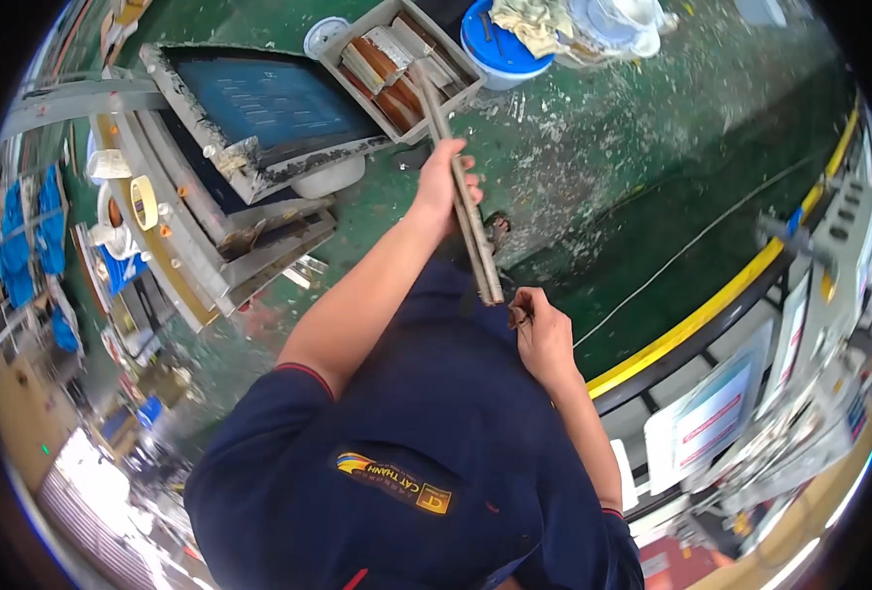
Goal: The recorder is dismantling a squeegee holder from a screen printing machine by removing screws and using a scraper.
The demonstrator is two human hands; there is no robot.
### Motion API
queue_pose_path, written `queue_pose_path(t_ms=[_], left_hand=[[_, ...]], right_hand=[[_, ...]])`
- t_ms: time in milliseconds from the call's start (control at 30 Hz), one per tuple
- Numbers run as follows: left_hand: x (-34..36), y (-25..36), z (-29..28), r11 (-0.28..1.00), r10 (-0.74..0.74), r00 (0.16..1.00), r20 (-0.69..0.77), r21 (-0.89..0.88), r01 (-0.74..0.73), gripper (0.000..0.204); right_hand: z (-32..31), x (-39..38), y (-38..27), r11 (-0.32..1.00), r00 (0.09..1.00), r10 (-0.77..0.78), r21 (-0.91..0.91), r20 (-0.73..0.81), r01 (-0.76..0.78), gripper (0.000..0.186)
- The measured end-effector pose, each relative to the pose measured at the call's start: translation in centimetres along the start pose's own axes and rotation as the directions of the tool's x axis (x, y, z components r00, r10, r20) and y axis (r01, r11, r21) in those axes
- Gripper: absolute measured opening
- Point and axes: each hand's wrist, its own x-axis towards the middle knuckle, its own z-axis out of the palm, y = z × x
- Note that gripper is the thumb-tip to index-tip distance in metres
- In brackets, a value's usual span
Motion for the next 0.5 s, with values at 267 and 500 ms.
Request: queue_pose_path(t_ms=[267, 500], left_hand=[[25.8, 5.5, -4.1, 1.000, -0.019, 0.938, -0.347, 0.000, 0.020, 0.032], [50.2, 10.8, -10.9, 0.930, 0.269, 0.748, -0.607, 0.365, -0.039, 0.028]], right_hand=[[-8.8, 14.1, 15.9, 0.840, 0.853, 0.523, 0.163, 0.007, -0.517, 0.030], [-10.5, 26.7, 20.8, 0.507, 0.524, 0.828, 0.135, 0.198, -0.851, 0.025]])
